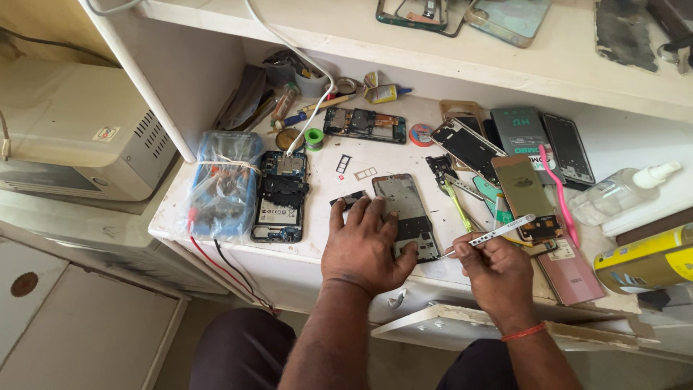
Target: The person uses a metal spudger to pry and separate components on a disassembled smartphone chassis. They repeatedly lift and adjust small internal parts while holding the phone steady with the other hand.
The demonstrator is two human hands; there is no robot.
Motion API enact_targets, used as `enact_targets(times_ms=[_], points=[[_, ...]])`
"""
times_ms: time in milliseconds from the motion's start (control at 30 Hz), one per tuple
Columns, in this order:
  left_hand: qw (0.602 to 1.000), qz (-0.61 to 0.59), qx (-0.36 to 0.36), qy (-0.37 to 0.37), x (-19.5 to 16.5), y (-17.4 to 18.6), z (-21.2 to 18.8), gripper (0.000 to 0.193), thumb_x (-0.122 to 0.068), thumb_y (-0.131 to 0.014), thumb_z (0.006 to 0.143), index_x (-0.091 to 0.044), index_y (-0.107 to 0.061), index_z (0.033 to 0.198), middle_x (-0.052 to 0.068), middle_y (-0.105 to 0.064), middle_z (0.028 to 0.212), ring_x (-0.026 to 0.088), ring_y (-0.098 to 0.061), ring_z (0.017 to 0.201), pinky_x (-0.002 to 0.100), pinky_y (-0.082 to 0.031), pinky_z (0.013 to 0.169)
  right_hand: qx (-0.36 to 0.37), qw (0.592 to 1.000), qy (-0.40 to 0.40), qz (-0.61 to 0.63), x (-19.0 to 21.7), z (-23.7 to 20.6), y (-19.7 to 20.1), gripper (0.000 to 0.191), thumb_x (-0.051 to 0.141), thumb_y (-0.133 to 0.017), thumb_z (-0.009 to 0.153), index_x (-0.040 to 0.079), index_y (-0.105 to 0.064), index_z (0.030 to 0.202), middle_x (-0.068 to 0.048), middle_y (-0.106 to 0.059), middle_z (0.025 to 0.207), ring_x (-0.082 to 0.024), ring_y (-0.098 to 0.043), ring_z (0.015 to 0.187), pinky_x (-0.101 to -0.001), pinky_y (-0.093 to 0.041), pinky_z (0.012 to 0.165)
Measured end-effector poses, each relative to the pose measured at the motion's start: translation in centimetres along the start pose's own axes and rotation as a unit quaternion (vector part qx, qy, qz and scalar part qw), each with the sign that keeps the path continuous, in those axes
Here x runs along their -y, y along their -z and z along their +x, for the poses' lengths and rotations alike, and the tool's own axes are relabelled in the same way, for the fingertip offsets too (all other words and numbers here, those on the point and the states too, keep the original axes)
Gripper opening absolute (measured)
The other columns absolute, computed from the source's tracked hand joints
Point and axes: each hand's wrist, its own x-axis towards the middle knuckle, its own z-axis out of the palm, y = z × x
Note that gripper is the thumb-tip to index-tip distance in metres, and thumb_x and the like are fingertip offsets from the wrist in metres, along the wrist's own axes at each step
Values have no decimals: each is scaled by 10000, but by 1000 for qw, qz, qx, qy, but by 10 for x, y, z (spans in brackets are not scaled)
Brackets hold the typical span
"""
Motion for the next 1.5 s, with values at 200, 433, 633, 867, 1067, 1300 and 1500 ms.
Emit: enact_targets(times_ms=[200, 433, 633, 867, 1067, 1300, 1500], points=[[1000, -2, -1, -2, 0, 2, 0, 593, -527, -620, 826, -78, -741, 1193, 174, -606, 1366, 366, -493, 1337, 627, -240, 1147, 17, 1000, 1, 24, -2, -2, -2, 126, 101, -718, 937, -8, -758, 986, -38, -731, 764, -45, -559, 613, -216, -437, 526], [1000, 4, 8, 2, -1, 2, 0, 592, -532, -616, 831, -80, -740, 1192, 173, -600, 1378, 360, -492, 1338, 637, -235, 1150, 26, 999, 5, 33, 2, -3, -4, 109, 82, -715, 928, -9, -746, 981, -11, -739, 770, -25, -559, 611, -205, -428, 517], [1000, 9, 21, 6, -3, 1, 2, 593, -534, -608, 824, -84, -741, 1188, 173, -596, 1383, 358, -491, 1327, 645, -231, 1149, 33, 999, -29, 7, 12, -1, -2, 116, 95, -733, 921, -6, -766, 967, -29, -704, 716, -52, -465, 533, -230, -375, 471], [1000, 13, -5, -4, -3, 0, 0, 580, -524, -614, 832, -79, -748, 1178, 176, -612, 1375, 360, -508, 1317, 645, -243, 1147, 61, 990, -123, 42, 18, 16, -5, 99, 88, -728, 911, -3, -741, 950, -31, -717, 720, -61, -426, 522, -239, -341, 466], [1000, 11, -7, -3, -4, -1, 1, 572, -521, -624, 824, -79, -753, 1163, 175, -620, 1365, 357, -519, 1305, 651, -240, 1146, 72, 987, -143, 26, 18, 24, -5, 99, 66, -738, 910, -32, -756, 907, -60, -704, 719, -67, -435, 527, -249, -337, 473], [1000, 2, -3, 2, -2, 2, 1, 578, -525, -623, 823, -72, -751, 1158, 179, -614, 1358, 350, -521, 1298, 656, -237, 1142, 44, 987, -118, 100, 12, 11, -4, 94, 76, -706, 926, -12, -736, 912, -22, -646, 680, -61, -452, 532, -231, -347, 470], [1000, 6, -3, -2, -2, 1, 0, 576, -529, -615, 833, -74, -747, 1160, 182, -613, 1361, 351, -514, 1312, 650, -245, 1139, 3, 991, -108, 76, 7, 5, -5, 102, 94, -697, 955, 3, -732, 925, -28, -598, 670, -76, -427, 525, -248, -329, 470]])
